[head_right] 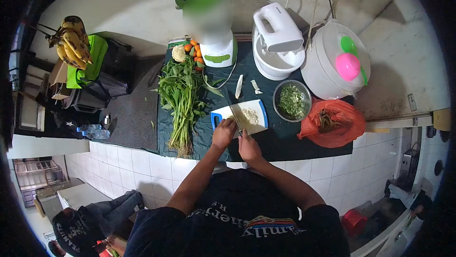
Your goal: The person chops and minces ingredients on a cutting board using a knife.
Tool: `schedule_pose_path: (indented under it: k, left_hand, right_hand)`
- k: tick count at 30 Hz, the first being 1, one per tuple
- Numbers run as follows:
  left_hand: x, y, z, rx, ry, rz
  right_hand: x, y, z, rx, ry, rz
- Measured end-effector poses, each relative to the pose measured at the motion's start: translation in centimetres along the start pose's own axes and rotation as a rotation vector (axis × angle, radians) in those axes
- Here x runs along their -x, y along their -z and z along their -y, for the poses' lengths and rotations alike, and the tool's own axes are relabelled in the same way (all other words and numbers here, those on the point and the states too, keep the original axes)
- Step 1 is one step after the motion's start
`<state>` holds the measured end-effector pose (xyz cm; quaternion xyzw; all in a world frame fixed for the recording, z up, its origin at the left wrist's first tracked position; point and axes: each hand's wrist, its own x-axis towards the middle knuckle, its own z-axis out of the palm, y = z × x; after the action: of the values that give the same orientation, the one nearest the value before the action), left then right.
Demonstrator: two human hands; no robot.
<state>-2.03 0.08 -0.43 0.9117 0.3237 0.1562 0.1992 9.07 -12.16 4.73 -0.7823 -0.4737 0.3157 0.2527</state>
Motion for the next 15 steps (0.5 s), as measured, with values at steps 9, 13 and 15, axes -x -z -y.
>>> schedule_pose_path:
  k: [9,13,15]
  left_hand:
    - [0.2,0.3,0.0,0.017,-0.014,-0.010]
    - [0.1,0.4,0.0,0.018,-0.007,0.021]
    - [0.1,0.4,-0.1,-0.001,-0.005,0.027]
  right_hand:
    - [0.4,1.0,0.4,0.048,-0.032,0.042]
    - [1.1,0.9,0.0,0.023,0.020,-0.017]
    - [1.2,1.0,0.0,0.009,0.019,-0.034]
